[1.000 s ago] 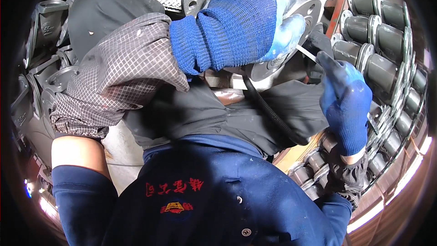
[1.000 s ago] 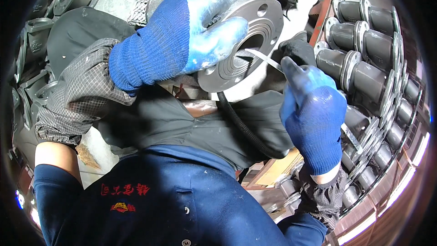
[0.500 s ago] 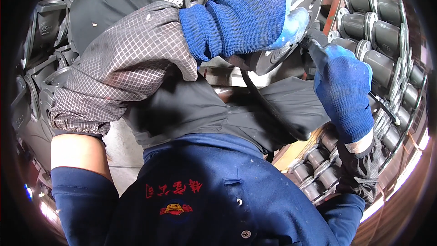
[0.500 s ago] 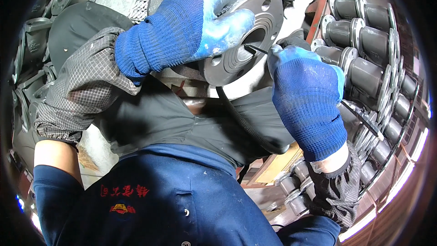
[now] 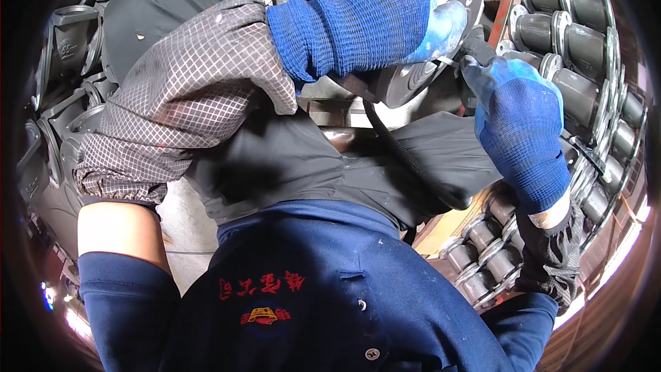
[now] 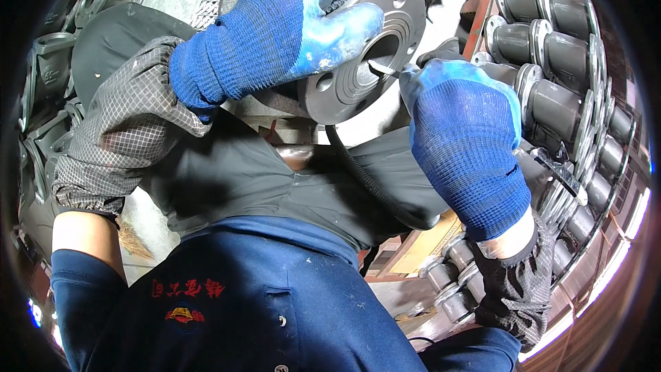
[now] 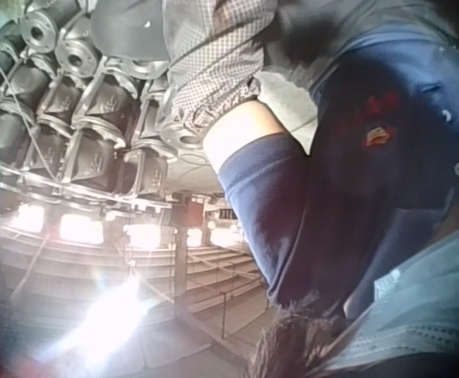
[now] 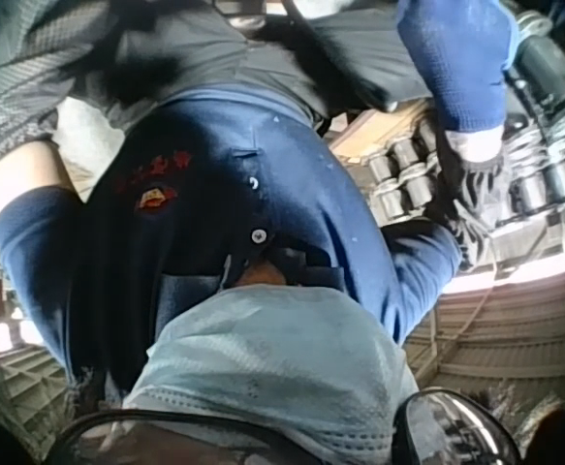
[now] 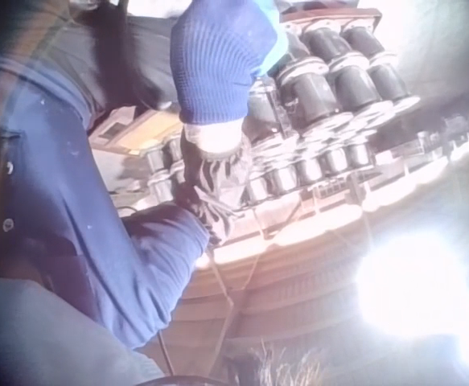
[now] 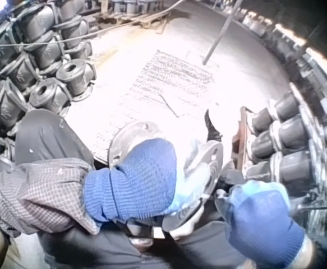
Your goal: The person uses a pneumatic tool to scrape the edges and interior surfaces of a metal casting, turns the object over to reach different sides, and then places it onto a stack on a pallet.
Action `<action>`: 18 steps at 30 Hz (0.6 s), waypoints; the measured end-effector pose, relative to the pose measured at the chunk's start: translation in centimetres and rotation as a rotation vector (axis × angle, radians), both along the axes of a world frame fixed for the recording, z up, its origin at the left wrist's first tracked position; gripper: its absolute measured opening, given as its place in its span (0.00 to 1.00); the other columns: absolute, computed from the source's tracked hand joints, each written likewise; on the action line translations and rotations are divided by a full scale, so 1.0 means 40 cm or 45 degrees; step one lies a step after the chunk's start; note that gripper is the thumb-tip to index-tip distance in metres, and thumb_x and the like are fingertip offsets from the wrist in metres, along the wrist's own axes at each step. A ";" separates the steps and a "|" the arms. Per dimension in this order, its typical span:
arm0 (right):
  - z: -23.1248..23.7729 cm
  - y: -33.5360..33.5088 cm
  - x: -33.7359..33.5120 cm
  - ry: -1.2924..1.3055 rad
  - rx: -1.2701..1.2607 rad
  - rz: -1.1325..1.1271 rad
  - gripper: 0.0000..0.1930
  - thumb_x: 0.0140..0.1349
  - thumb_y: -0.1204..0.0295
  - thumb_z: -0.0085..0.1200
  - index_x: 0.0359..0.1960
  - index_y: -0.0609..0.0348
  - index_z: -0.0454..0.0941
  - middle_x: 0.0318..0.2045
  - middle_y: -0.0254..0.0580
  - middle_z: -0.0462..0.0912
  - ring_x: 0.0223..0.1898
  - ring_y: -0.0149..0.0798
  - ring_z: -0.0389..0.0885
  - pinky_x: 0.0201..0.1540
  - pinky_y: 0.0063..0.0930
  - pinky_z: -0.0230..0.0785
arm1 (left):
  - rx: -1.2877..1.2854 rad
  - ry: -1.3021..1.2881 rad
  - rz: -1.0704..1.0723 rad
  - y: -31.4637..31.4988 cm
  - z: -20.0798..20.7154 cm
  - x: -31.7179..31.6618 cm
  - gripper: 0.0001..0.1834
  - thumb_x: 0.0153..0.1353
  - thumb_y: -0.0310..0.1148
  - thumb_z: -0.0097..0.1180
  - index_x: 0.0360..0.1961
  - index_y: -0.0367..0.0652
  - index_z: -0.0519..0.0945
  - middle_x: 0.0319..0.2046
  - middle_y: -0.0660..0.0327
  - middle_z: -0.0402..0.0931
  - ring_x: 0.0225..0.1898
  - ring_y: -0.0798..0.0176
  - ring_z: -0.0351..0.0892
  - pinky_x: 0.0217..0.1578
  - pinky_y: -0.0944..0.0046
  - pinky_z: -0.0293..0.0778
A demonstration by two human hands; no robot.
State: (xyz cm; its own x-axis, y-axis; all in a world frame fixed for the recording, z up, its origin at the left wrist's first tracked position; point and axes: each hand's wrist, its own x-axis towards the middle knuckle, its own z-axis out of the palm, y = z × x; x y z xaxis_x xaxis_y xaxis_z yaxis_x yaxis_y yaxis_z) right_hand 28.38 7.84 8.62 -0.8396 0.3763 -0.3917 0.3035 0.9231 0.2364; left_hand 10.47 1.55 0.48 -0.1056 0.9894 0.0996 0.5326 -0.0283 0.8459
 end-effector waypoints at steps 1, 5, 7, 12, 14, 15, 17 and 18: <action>-0.001 -0.002 0.000 -0.023 -0.004 -0.009 0.14 0.47 0.77 0.50 0.38 0.53 0.77 0.28 0.44 0.73 0.30 0.45 0.74 0.31 0.38 0.68 | -0.001 0.006 -0.003 0.002 -0.001 0.001 0.21 0.57 0.43 0.52 0.41 0.35 0.75 0.28 0.49 0.77 0.28 0.57 0.78 0.30 0.61 0.74; 0.003 0.003 -0.004 0.161 -0.037 0.056 0.08 0.51 0.74 0.51 0.33 0.54 0.78 0.27 0.43 0.76 0.29 0.42 0.78 0.29 0.33 0.71 | 0.006 0.015 -0.001 0.006 -0.001 -0.001 0.20 0.56 0.43 0.52 0.39 0.35 0.75 0.28 0.49 0.77 0.27 0.56 0.78 0.29 0.61 0.74; 0.004 0.011 -0.001 0.219 0.039 0.093 0.10 0.49 0.74 0.51 0.34 0.53 0.79 0.27 0.42 0.76 0.30 0.42 0.78 0.30 0.33 0.71 | 0.007 0.023 -0.003 0.008 -0.003 -0.001 0.19 0.56 0.43 0.52 0.39 0.35 0.75 0.27 0.49 0.76 0.26 0.56 0.77 0.29 0.60 0.73; 0.001 0.010 0.006 0.167 -0.026 0.007 0.11 0.46 0.74 0.53 0.34 0.53 0.79 0.27 0.42 0.76 0.31 0.42 0.77 0.31 0.34 0.71 | 0.013 0.035 -0.011 0.015 -0.002 0.002 0.18 0.56 0.42 0.51 0.37 0.36 0.75 0.26 0.49 0.76 0.25 0.55 0.76 0.27 0.60 0.72; -0.002 0.011 0.008 0.185 0.019 0.011 0.10 0.46 0.74 0.53 0.33 0.53 0.79 0.27 0.41 0.76 0.31 0.42 0.77 0.31 0.35 0.71 | 0.012 0.039 -0.009 0.018 -0.003 0.003 0.18 0.56 0.42 0.51 0.37 0.36 0.75 0.25 0.49 0.75 0.25 0.55 0.76 0.27 0.59 0.72; -0.003 0.013 0.011 0.176 0.017 0.014 0.10 0.46 0.75 0.53 0.33 0.53 0.78 0.28 0.41 0.76 0.31 0.42 0.77 0.31 0.35 0.71 | 0.012 0.044 -0.014 0.018 -0.002 0.004 0.18 0.56 0.42 0.51 0.37 0.36 0.75 0.25 0.49 0.75 0.24 0.54 0.76 0.27 0.59 0.72; -0.004 0.015 0.013 0.167 0.016 0.015 0.10 0.45 0.75 0.53 0.33 0.53 0.78 0.28 0.41 0.76 0.31 0.41 0.77 0.31 0.34 0.71 | 0.014 0.047 -0.016 0.021 -0.004 0.004 0.17 0.56 0.42 0.51 0.36 0.36 0.76 0.25 0.50 0.75 0.24 0.54 0.75 0.26 0.59 0.72; -0.002 0.016 0.011 0.186 0.035 0.017 0.10 0.45 0.75 0.53 0.32 0.53 0.78 0.27 0.41 0.76 0.30 0.41 0.77 0.31 0.34 0.70 | 0.015 0.053 -0.020 0.022 -0.004 0.005 0.17 0.56 0.41 0.51 0.36 0.36 0.76 0.24 0.50 0.75 0.24 0.54 0.75 0.26 0.59 0.72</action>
